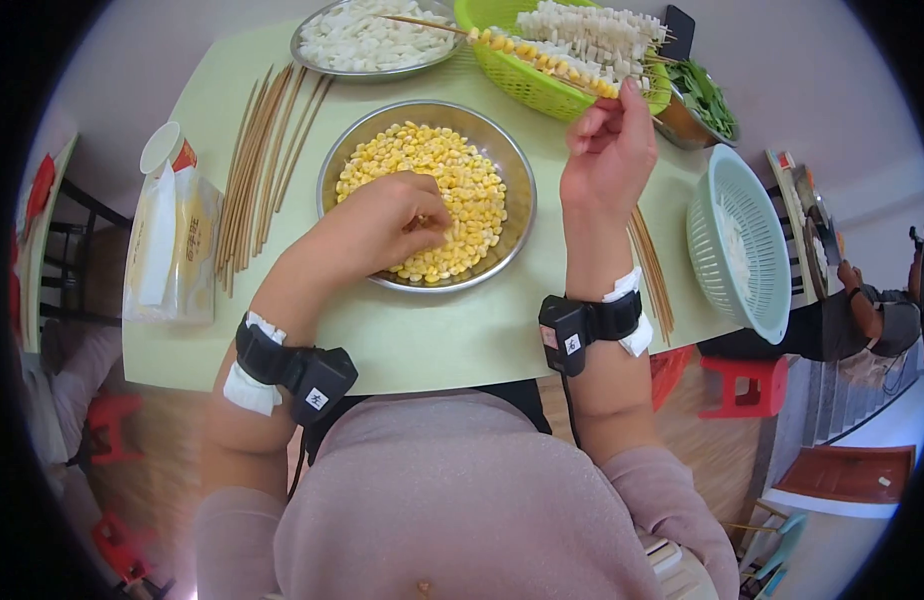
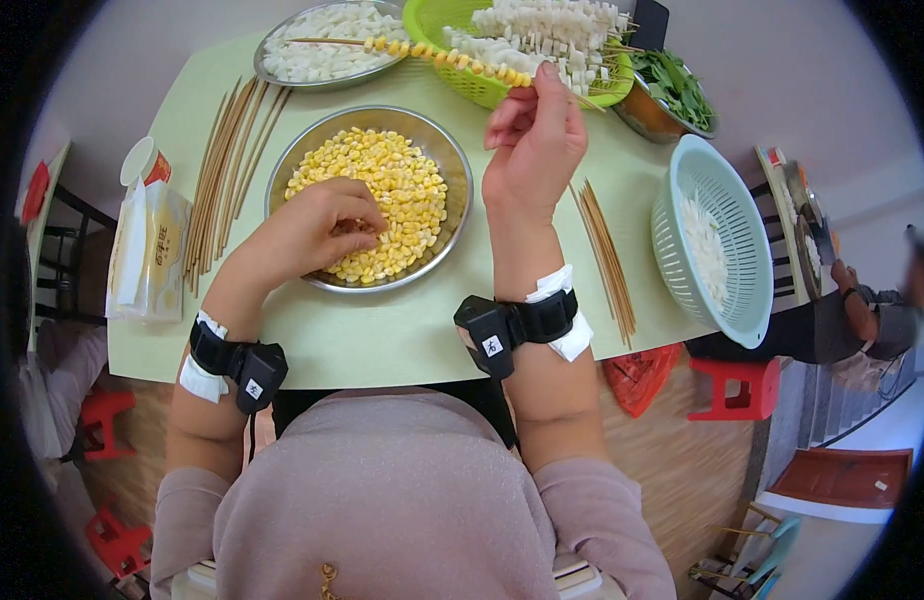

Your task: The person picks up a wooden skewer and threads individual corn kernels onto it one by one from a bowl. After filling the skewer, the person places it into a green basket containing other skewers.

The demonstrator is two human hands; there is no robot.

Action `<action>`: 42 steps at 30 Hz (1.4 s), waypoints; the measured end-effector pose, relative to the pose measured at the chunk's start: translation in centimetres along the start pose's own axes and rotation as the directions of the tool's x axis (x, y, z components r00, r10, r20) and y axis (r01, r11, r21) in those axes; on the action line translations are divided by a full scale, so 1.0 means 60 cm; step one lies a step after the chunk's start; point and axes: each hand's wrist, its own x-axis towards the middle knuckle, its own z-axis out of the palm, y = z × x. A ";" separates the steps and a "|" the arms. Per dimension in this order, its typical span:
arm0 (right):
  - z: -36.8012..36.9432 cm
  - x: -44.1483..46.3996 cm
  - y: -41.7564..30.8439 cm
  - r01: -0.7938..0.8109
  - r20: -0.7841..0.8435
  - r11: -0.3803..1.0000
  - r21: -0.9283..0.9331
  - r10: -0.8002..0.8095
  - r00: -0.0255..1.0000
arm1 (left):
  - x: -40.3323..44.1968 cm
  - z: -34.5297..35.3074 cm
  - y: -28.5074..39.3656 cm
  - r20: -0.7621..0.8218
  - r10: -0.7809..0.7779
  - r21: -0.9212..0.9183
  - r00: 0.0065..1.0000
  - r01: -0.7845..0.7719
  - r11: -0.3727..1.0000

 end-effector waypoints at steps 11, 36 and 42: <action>-0.003 -0.003 0.024 -0.187 0.079 0.981 0.056 0.182 0.980 | 0.002 0.002 -0.003 0.008 -0.059 -0.072 0.998 0.059 0.996; 0.025 -0.031 0.004 -0.111 0.075 0.991 -0.075 0.116 0.990 | -0.009 -0.067 -0.067 -0.561 -0.494 -0.734 0.665 -0.124 0.667; 0.033 -0.045 -0.009 -0.023 0.127 0.984 -0.178 0.046 0.991 | -0.008 -0.073 -0.059 -0.638 -0.505 -0.703 0.582 -0.173 0.689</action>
